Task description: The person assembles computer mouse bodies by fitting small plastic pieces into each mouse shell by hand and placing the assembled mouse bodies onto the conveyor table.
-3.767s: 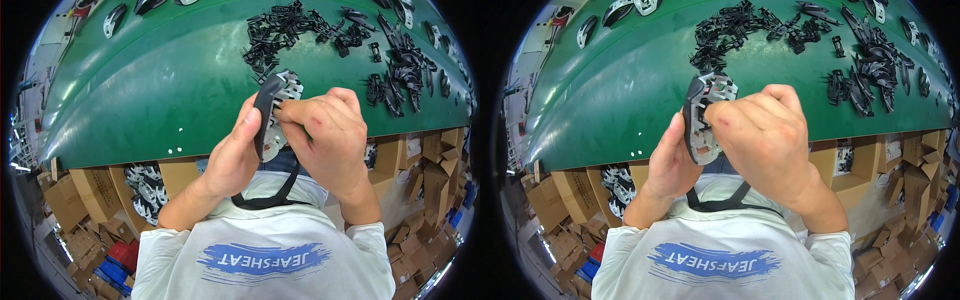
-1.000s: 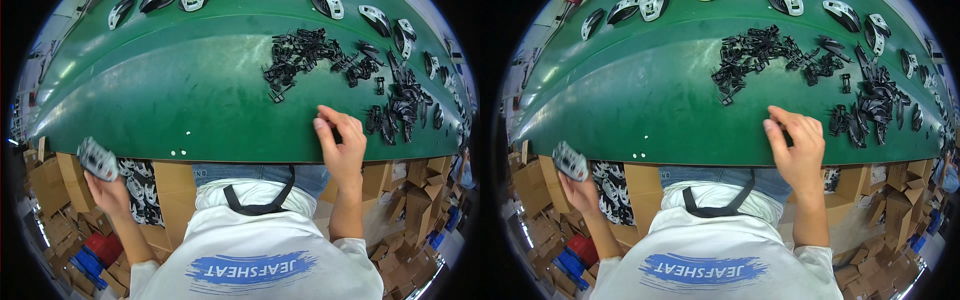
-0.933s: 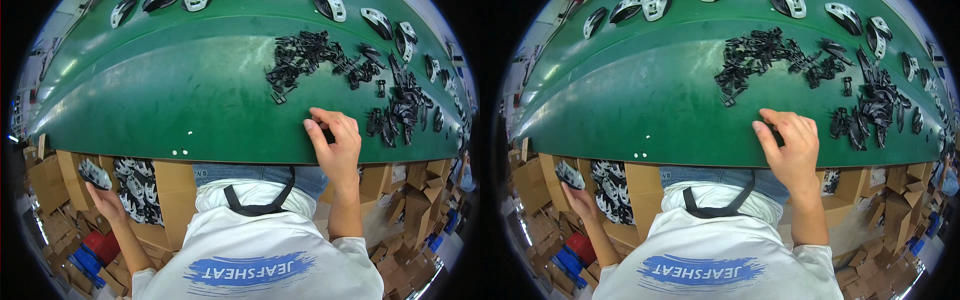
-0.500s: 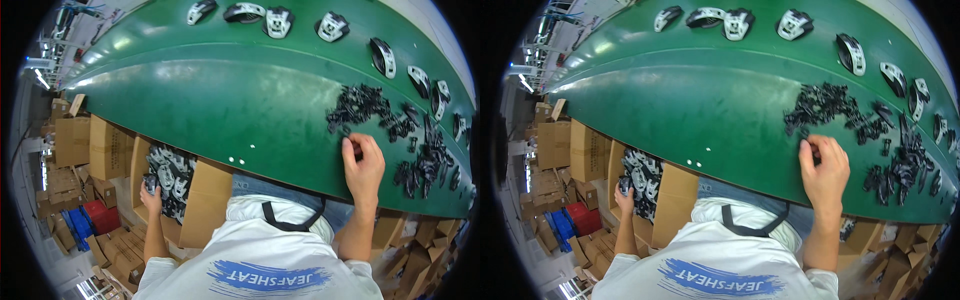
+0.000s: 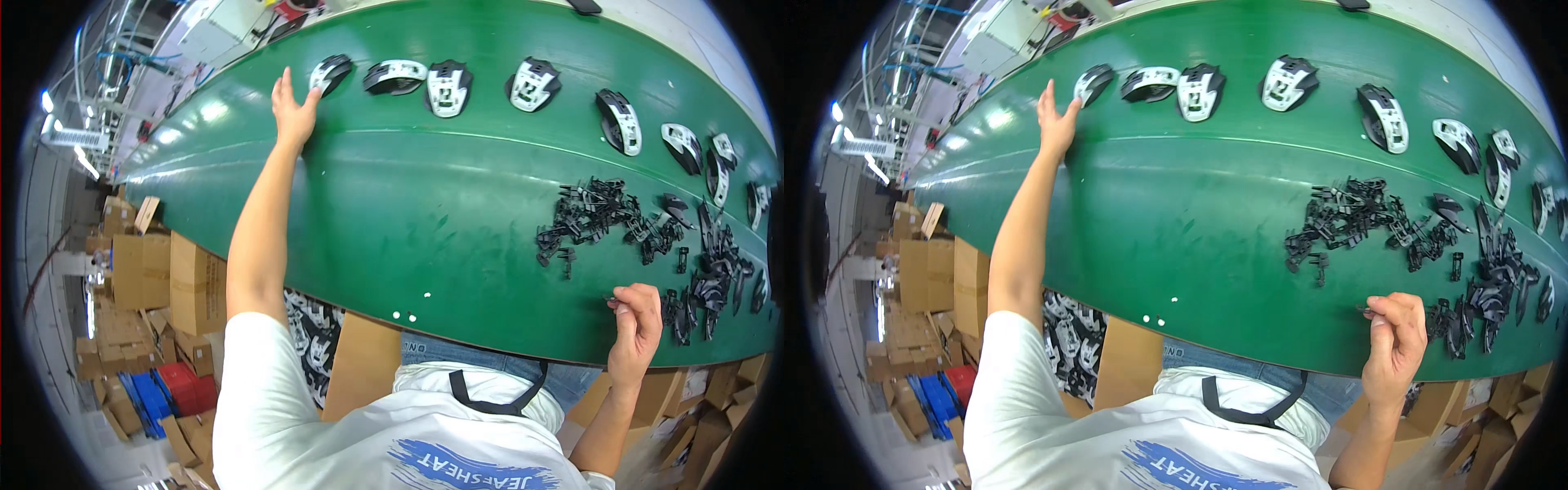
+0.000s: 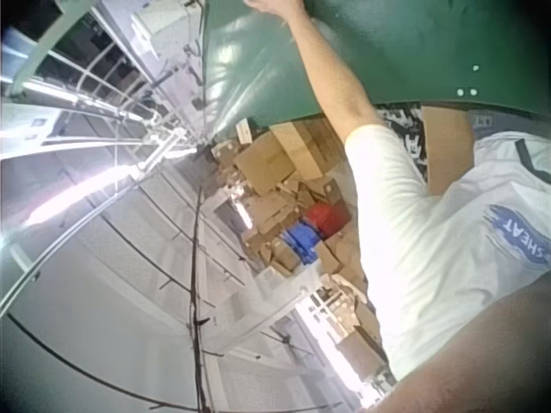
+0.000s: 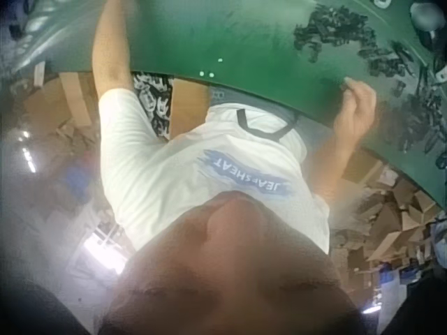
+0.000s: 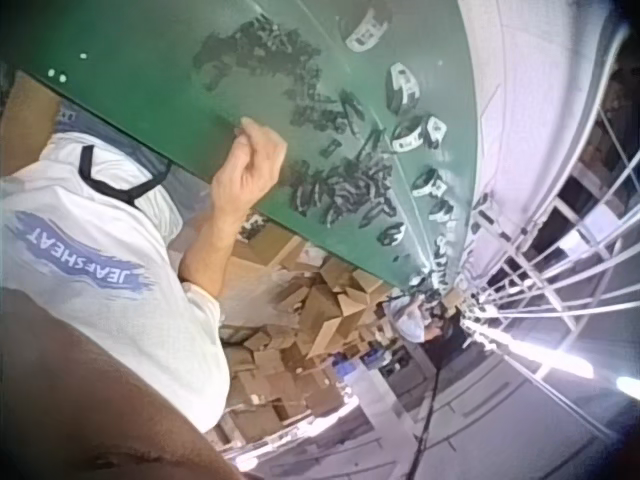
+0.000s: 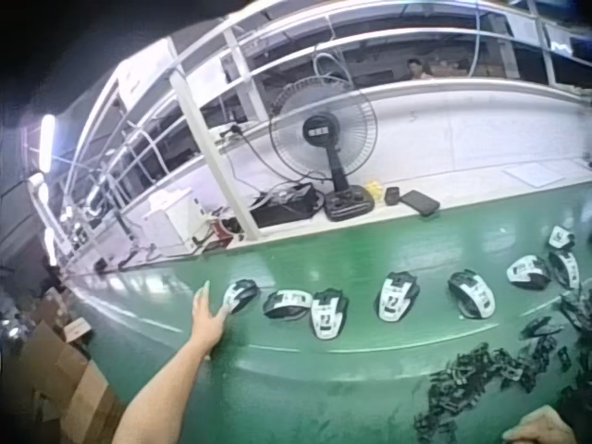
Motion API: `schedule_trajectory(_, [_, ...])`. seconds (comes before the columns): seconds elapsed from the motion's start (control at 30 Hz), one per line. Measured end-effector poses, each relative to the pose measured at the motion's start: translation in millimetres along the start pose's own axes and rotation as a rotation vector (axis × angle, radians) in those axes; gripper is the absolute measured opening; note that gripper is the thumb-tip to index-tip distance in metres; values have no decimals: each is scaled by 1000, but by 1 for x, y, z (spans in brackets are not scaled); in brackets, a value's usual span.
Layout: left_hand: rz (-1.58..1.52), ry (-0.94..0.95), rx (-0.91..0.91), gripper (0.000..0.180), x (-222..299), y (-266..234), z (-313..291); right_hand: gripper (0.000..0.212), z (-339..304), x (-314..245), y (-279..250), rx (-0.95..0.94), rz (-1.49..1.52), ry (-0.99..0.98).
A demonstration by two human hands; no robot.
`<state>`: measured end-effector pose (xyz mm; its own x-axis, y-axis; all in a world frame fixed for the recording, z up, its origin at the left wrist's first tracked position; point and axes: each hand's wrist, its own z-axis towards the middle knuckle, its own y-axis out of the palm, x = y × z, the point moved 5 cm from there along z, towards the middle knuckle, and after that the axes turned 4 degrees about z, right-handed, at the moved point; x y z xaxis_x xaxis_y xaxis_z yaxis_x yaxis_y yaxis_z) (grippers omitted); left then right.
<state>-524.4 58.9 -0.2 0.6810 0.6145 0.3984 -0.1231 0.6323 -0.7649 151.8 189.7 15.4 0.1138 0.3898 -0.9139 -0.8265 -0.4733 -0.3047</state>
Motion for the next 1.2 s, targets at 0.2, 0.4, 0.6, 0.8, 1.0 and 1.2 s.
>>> schedule_trajectory(0.2, [211,-55,-284,96,-10,39,49,20,-21,8,-10,321,109,406])
schedule_trajectory(0.4, [-1575,-481,-584,48,81,-14,-78,22,-18,-2,-6,216,164,272])
schedule_trajectory(0.6, [-2014,-936,-709,65,243,-91,-261,24,39,-81,60,-176,228,-134])
schedule_trajectory(0.8, [-2062,-516,-948,65,310,-100,-321,25,44,-98,79,-57,167,-248])
schedule_trajectory(1.0, [-1838,-587,-1056,66,331,-100,-347,26,26,-86,67,89,-82,-387])
schedule_trajectory(1.2, [-1829,-577,-1039,62,333,-91,-365,37,4,-71,70,227,-112,-461])
